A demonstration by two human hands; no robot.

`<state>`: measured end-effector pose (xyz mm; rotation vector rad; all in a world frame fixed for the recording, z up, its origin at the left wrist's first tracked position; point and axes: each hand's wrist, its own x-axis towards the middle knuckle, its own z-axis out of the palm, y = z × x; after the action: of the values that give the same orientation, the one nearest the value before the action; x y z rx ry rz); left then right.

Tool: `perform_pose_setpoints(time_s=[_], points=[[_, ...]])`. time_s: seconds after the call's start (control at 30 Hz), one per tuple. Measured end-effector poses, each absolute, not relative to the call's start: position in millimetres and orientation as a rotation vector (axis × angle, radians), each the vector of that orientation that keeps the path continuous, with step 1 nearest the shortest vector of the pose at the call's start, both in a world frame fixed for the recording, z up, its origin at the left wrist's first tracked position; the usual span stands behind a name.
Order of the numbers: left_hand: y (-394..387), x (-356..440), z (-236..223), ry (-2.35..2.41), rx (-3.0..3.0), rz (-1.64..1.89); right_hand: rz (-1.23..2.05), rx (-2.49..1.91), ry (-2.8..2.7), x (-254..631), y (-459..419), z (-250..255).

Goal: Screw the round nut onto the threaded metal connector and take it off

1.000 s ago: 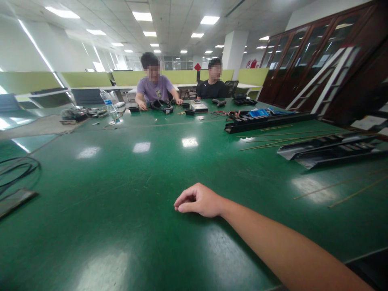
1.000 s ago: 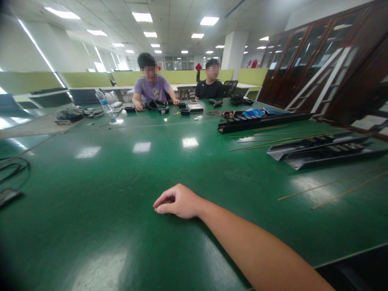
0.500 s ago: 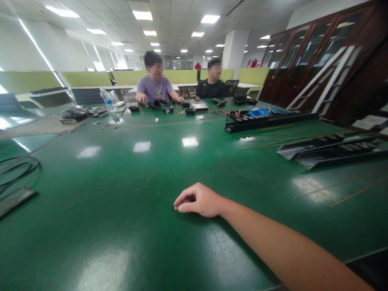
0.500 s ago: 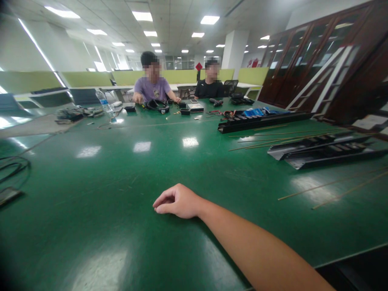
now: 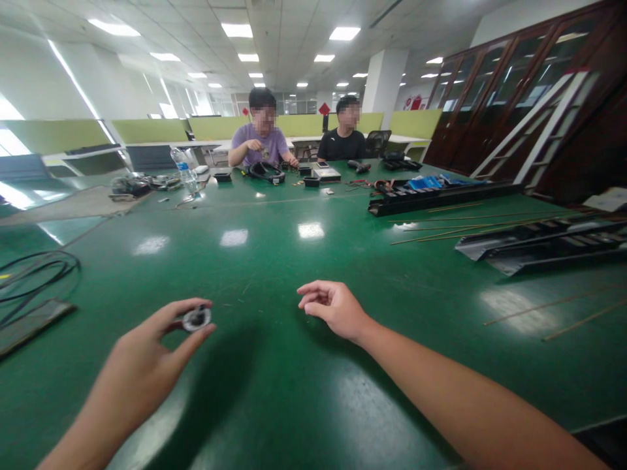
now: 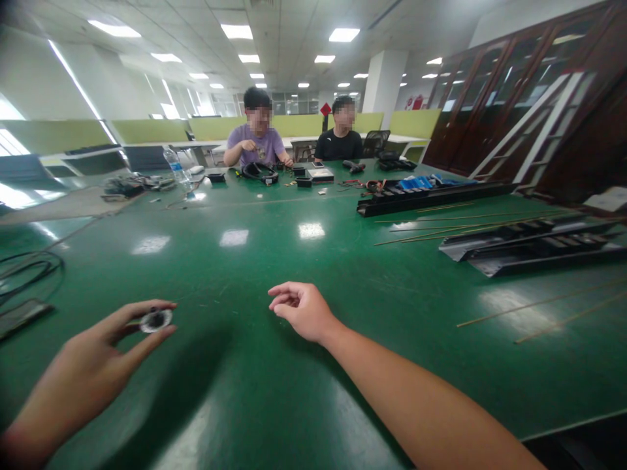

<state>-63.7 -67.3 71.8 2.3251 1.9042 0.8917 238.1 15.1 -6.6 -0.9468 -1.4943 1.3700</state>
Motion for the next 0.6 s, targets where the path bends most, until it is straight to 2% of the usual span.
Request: perform_pose_setpoints(time_s=[0.2, 0.37, 0.6], points=[[-16, 21, 41, 1.313, 2.663, 0.668, 1.016, -1.080, -1.710, 239, 8, -6], [-14, 23, 17, 1.309, 2.528, 0.765, 0.905, -1.078, -1.867, 236, -3, 3], [-18, 17, 13, 1.140, 2.618, 0.957, 0.865, -1.044, -1.984, 235, -6, 6]])
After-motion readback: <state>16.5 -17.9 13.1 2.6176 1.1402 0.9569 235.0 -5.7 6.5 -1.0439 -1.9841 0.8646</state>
